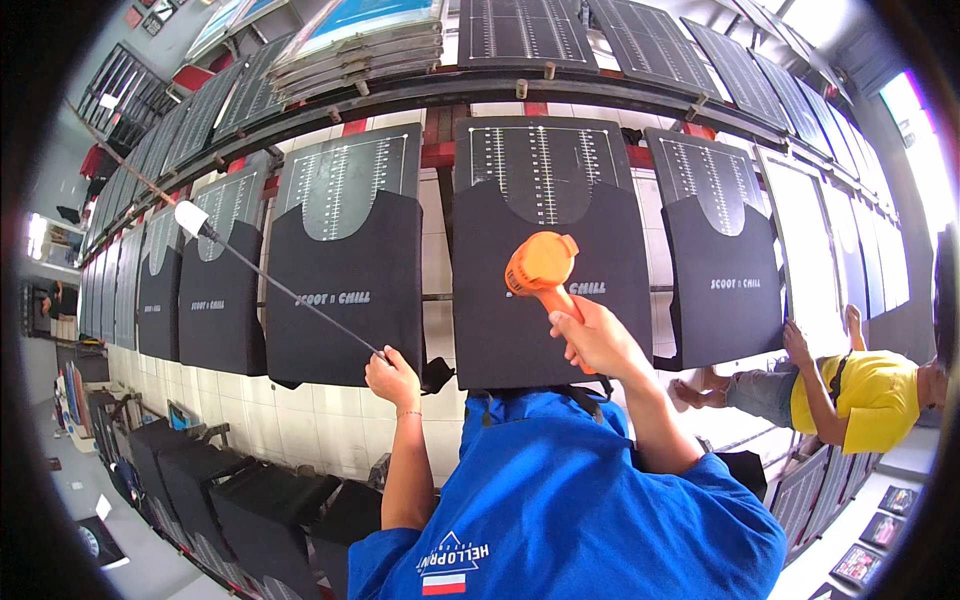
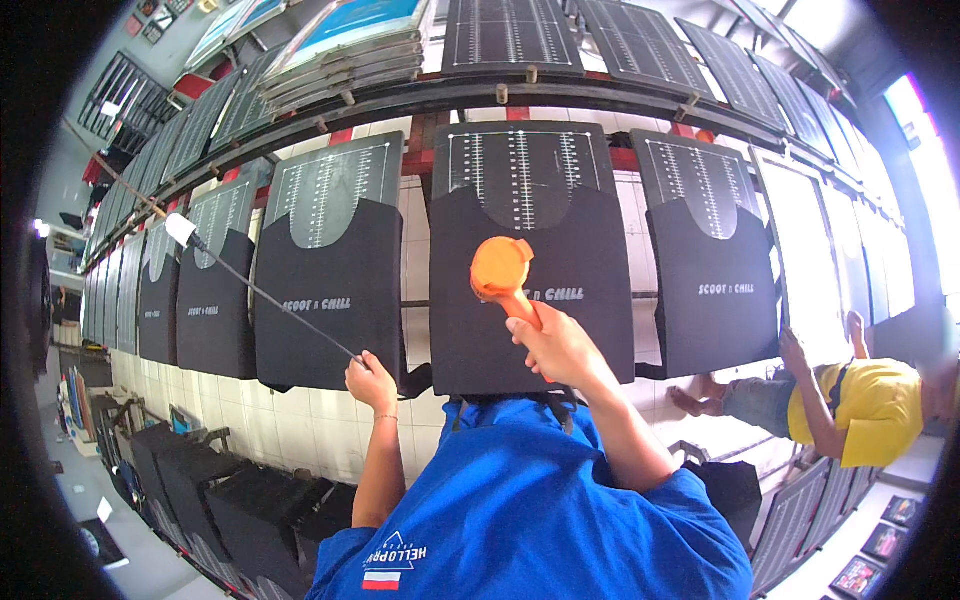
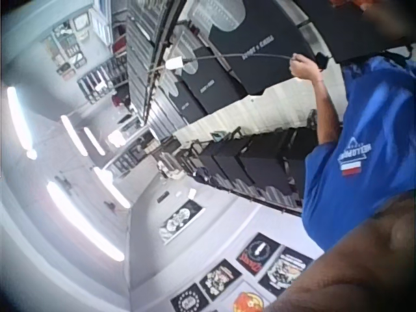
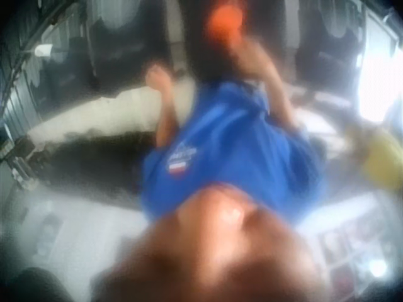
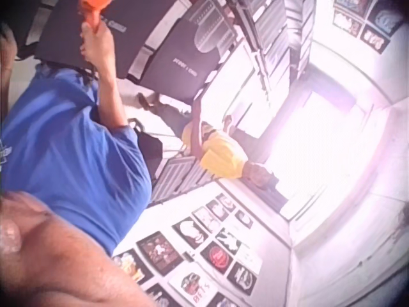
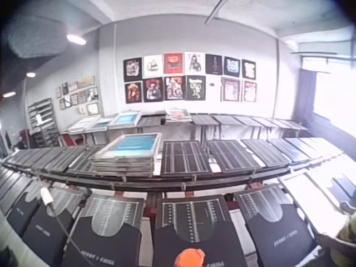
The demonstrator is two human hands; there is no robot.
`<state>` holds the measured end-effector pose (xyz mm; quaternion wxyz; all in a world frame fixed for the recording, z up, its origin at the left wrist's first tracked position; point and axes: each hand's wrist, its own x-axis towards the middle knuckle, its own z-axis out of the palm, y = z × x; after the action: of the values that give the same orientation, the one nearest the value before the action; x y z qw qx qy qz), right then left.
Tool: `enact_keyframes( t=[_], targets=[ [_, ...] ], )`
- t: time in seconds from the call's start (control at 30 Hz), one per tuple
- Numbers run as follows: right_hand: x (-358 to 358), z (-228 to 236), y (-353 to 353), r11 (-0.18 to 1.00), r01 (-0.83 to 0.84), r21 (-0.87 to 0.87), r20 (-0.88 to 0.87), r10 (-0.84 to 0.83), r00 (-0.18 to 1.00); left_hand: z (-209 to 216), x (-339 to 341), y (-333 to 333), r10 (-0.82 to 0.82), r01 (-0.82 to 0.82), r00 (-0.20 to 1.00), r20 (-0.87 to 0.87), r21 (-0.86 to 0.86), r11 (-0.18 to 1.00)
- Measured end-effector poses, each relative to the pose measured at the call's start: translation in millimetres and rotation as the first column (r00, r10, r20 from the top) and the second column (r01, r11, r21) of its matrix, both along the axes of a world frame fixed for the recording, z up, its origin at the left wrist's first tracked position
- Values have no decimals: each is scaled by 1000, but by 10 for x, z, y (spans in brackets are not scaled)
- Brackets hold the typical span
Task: The person operates a heat press machine to set a print on a black t-shirt, removes a paper backing, and then uses a heat gun to dry ink on a series of black t-shirts mounted on printing boards.
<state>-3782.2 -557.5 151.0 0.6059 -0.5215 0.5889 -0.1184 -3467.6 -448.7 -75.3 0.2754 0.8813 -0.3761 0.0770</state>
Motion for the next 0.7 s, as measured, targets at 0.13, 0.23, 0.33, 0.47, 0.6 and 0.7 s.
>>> enact_keyframes(
  t=[0.13, 0.23, 0.33, 0.47, 0.6, 0.7],
  targets=[
    [-3, -77, 0, 1000, -6, 11, -5, 6, 1000, -19, 24, 13, -2, 2, 1000, 15, 15, 1000],
    [-11, -73, 17, 1000, 20, -16, -20, -20, 1000, -60, 36, 15, 8, -7, 998, 56, -14, 1000],
    [-94, 9, -3, 1000, 9, 17, -66, -8, 998, -46, 24, 6, 16, -14, 998, 59, -34, 999],
    [-239, -21, 49, 997, 79, -18, -108, -80, 991, -29, 34, 8, -9, 10, 1000, 24, -28, 1000],
    [-450, -53, 88, 983, 182, -17, -103, -183, 978, -18, 45, 9, -30, 30, 999, -13, 15, 999],
    [-483, -10, 141, 968, 245, -52, -141, -250, 958, -45, 65, 20, -47, 47, 999, 1, 6, 999]
  ],
)
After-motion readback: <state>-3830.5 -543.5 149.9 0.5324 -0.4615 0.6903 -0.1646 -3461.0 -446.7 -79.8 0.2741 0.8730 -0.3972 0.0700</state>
